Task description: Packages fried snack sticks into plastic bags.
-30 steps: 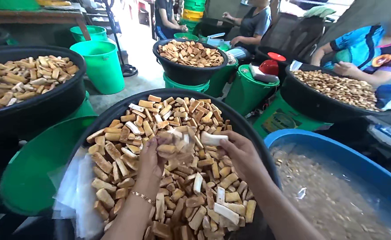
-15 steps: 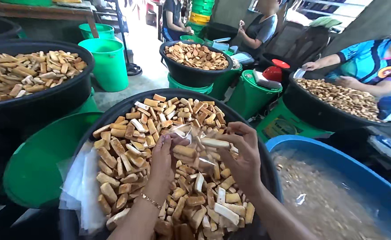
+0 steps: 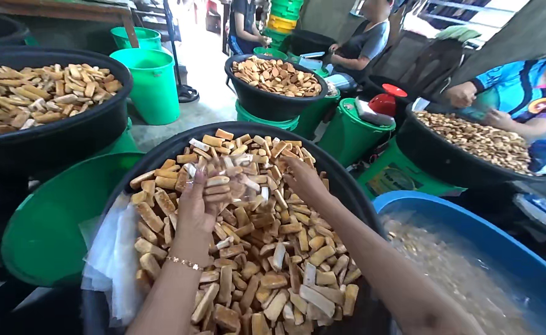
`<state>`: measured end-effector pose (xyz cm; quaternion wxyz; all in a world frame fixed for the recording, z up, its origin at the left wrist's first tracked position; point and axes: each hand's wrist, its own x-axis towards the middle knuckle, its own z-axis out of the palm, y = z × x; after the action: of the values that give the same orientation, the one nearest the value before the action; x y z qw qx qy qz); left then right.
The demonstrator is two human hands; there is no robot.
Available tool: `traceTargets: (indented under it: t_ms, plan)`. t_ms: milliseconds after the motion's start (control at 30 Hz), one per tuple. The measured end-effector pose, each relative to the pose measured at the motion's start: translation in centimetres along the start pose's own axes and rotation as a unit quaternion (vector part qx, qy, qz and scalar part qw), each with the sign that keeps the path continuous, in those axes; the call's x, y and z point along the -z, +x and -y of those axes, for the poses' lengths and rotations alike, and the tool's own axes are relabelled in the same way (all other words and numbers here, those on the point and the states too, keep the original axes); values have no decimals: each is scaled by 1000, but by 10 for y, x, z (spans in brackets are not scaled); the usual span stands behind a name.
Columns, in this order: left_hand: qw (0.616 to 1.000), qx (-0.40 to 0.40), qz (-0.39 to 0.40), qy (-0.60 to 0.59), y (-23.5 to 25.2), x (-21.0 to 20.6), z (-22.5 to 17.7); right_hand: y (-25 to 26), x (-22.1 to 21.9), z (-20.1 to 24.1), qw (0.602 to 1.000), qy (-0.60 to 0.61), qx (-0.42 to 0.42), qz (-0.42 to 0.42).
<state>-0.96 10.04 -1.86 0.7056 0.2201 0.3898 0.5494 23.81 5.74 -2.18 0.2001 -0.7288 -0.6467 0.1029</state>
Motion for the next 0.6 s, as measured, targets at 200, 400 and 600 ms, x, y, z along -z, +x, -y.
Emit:
traceTargets:
  t_ms: [200, 400, 600]
  plan:
    - [1000, 11, -16, 8, 4, 1, 3, 46, -31, 6, 960, -206, -112, 154]
    - [999, 2, -39, -17, 9, 1, 7, 16, -6, -20, 991, 88, -99, 1]
    - [998, 30, 56, 1, -16, -14, 13, -71, 46, 35, 931, 327, 30, -163]
